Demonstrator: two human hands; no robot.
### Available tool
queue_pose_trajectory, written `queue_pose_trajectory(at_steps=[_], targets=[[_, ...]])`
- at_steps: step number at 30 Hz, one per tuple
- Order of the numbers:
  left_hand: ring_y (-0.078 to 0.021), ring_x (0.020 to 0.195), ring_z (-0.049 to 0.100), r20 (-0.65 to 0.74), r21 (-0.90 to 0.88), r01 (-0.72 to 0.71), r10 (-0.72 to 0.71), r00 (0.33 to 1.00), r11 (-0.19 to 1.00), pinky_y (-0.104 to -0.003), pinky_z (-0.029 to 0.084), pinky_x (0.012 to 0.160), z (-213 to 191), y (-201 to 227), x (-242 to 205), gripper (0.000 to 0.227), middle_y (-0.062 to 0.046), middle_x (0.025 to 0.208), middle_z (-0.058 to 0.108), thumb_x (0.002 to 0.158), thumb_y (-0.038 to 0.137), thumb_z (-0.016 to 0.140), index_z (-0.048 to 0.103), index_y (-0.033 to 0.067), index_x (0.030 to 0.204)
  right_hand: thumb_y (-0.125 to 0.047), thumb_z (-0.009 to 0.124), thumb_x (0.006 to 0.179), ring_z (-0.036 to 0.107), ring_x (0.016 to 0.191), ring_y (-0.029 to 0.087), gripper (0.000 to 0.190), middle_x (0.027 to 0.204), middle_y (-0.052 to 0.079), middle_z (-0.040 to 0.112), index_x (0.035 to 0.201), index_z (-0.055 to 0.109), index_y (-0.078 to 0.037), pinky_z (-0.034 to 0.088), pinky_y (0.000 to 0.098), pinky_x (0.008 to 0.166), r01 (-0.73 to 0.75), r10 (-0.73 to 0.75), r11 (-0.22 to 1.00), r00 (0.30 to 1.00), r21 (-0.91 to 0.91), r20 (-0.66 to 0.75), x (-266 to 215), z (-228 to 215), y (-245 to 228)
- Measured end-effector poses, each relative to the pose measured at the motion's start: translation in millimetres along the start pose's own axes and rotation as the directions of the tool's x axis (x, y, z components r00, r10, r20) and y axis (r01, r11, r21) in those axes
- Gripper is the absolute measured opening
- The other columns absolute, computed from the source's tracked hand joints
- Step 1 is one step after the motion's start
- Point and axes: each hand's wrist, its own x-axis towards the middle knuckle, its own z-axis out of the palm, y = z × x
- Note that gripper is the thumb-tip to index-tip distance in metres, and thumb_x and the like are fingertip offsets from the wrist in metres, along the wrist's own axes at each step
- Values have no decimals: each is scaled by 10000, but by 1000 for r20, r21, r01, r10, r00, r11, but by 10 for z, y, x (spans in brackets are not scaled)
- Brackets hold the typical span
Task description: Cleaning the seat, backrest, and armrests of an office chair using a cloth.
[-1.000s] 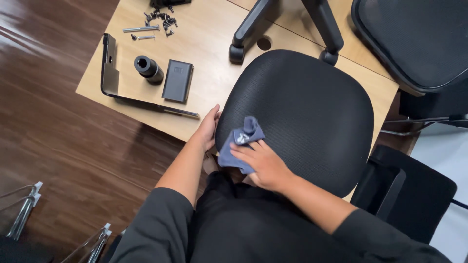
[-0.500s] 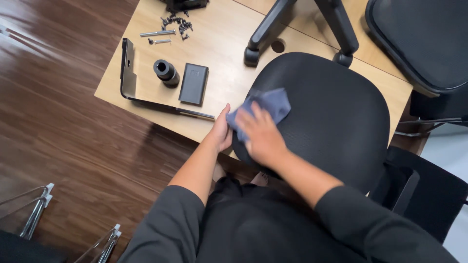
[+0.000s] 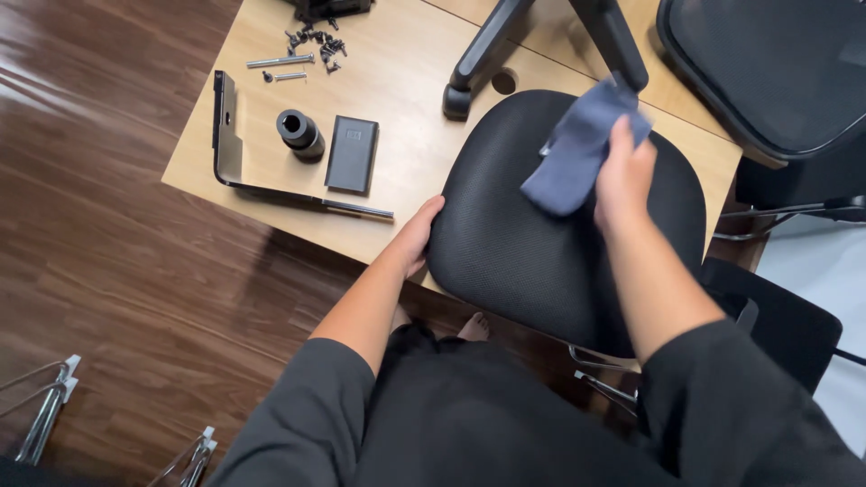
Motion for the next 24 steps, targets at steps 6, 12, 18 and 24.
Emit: queue_pose_trajectory(at_steps=[6, 12, 18, 24], targets=[[-220, 1312, 561, -80, 125, -91, 101, 992, 988, -342, 416, 1099, -112, -170, 184, 541, -86, 1442, 598, 1033, 403, 405, 491, 137, 1496, -117, 604, 886, 459, 1333, 490, 519, 1422, 281, 544, 1391, 585, 2, 341, 554, 1101, 493, -289, 537, 870, -685, 399, 114, 505, 573], [-257, 1194, 624, -42, -117, 3, -8, 999, 993, -401, 503, 1029, -90, -76, 83, 482, -118, 1311, 655, 1030, 377, 424, 537, 138, 1434, 41, 585, 689, 309, 1491, 469, 765, 1583, 155, 434, 1441, 563, -96, 229, 610, 1218, 758, -148, 473, 571, -449, 807, -1628, 475, 35], [-231, 1189, 647, -78, -24, 40, -42, 996, 999, -359, 494, 1021, -111, -79, 150, 568, -118, 1291, 698, 1003, 469, 474, 602, 71, 1387, -6, 628, 755, 559, 1357, 346, 410, 1304, 96, 679, 1153, 695, -77, 414, 485, 1160, 574, -114, 727, 641, -376, 759, -1814, -232, -17], [-272, 1169, 645, -246, 446, -31, 156, 957, 895, -355, 483, 1002, 108, -38, 161, 718, -171, 1291, 669, 932, 571, 564, 552, 16, 1388, -322, 497, 1089, 714, 852, 165, 386, 953, 81, 754, 1057, 695, 8, 562, 324, 780, 114, -147, 968, 979, -226, -139, 6, -397, 44]])
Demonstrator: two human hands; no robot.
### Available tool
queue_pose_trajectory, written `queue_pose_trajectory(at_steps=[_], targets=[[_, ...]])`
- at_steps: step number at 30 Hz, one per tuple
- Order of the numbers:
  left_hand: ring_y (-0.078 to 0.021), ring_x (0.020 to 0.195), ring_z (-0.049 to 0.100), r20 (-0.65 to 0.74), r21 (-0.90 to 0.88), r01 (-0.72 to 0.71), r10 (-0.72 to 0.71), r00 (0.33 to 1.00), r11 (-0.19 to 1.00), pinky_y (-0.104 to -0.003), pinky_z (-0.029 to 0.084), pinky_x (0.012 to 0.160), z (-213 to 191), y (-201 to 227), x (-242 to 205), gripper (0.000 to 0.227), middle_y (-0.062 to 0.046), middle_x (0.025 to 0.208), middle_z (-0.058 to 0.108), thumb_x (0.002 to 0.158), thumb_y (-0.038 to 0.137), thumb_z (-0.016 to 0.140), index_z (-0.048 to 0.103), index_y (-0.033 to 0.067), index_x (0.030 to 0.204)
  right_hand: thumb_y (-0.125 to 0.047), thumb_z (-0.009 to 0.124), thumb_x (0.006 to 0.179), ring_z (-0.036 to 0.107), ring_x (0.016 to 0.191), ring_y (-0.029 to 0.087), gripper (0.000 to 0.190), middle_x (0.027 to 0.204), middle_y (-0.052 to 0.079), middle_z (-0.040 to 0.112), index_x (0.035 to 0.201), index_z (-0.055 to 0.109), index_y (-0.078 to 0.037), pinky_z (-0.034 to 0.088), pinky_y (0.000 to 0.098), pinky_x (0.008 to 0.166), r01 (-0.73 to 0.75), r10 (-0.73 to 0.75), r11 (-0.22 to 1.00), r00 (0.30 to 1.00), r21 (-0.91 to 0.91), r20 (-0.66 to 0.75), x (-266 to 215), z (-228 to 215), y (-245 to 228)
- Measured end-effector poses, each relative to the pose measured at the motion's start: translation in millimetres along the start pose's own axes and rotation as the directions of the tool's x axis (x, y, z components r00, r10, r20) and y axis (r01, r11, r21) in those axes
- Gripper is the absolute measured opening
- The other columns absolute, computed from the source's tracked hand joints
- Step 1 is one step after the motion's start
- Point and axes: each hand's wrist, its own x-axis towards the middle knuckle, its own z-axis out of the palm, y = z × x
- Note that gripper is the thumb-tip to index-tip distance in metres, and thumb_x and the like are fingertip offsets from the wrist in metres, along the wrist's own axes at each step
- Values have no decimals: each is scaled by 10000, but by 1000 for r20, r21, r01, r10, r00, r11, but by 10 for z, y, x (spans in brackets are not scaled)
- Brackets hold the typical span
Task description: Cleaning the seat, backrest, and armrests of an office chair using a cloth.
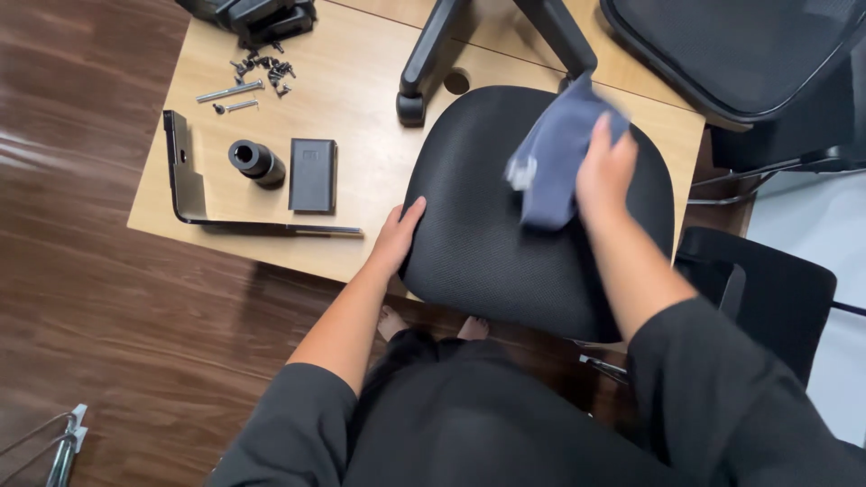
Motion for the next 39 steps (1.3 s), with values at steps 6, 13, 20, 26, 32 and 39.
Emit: queue_pose_trajectory(at_steps=[6, 13, 20, 26, 32, 39], targets=[[-269, 1169, 657, -115, 88, -88, 98, 989, 992, -337, 481, 1014, 48, -57, 20, 760, -189, 1292, 684, 884, 583, 632, 575, 10, 1380, -262, 577, 1042, 515, 1253, 488, 423, 1313, 291, 578, 1370, 557, 4, 410, 538, 1016, 230, -110, 795, 965, -562, 239, 578, 665, 456], [-263, 1224, 624, -74, 78, -259, 264, 962, 963, -329, 455, 1046, -136, -696, 542, 622, -196, 1342, 669, 956, 430, 564, 579, -11, 1395, -12, 592, 767, 313, 1506, 437, 683, 1578, 175, 451, 1445, 564, -92, 192, 628, 1224, 676, -283, 653, 636, -342, 718, -1205, 744, -117], [-242, 1229, 619, -137, 64, -67, 75, 988, 996, -323, 431, 1058, -47, -245, 195, 744, -163, 1346, 657, 1021, 591, 320, 573, -1, 1396, -223, 592, 1017, 568, 951, 269, 183, 1032, 166, 620, 1005, 659, -54, 461, 418, 845, 228, -126, 949, 906, -216, 403, -589, 37, -30], [-240, 1175, 633, -145, 39, -100, 104, 984, 994, -315, 443, 1036, 1, -209, 168, 705, -148, 1273, 695, 1008, 569, 423, 624, -20, 1337, -321, 522, 1102, 654, 960, 287, 361, 1037, 152, 699, 1115, 649, 16, 488, 419, 850, 205, -179, 913, 978, -352, 104, 761, 94, 658], [-207, 1135, 637, -184, 51, -111, 118, 976, 993, -303, 446, 1020, -3, -242, 187, 664, -134, 1225, 712, 1002, 550, 482, 659, -20, 1293, -169, 612, 926, 349, 1464, 454, 516, 1558, 197, 465, 1434, 563, -94, 221, 586, 1198, 641, -286, 625, 719, -445, 633, -149, 322, 397], [-195, 1099, 650, -178, 9, -125, 124, 976, 992, -294, 466, 993, -10, -268, 263, 660, -127, 1197, 723, 1000, 546, 489, 665, -28, 1276, -141, 632, 878, 643, 1229, 348, 343, 1275, 189, 689, 1203, 705, -63, 492, 448, 1057, 401, -281, 915, 547, 48, 789, -972, -272, -17]])
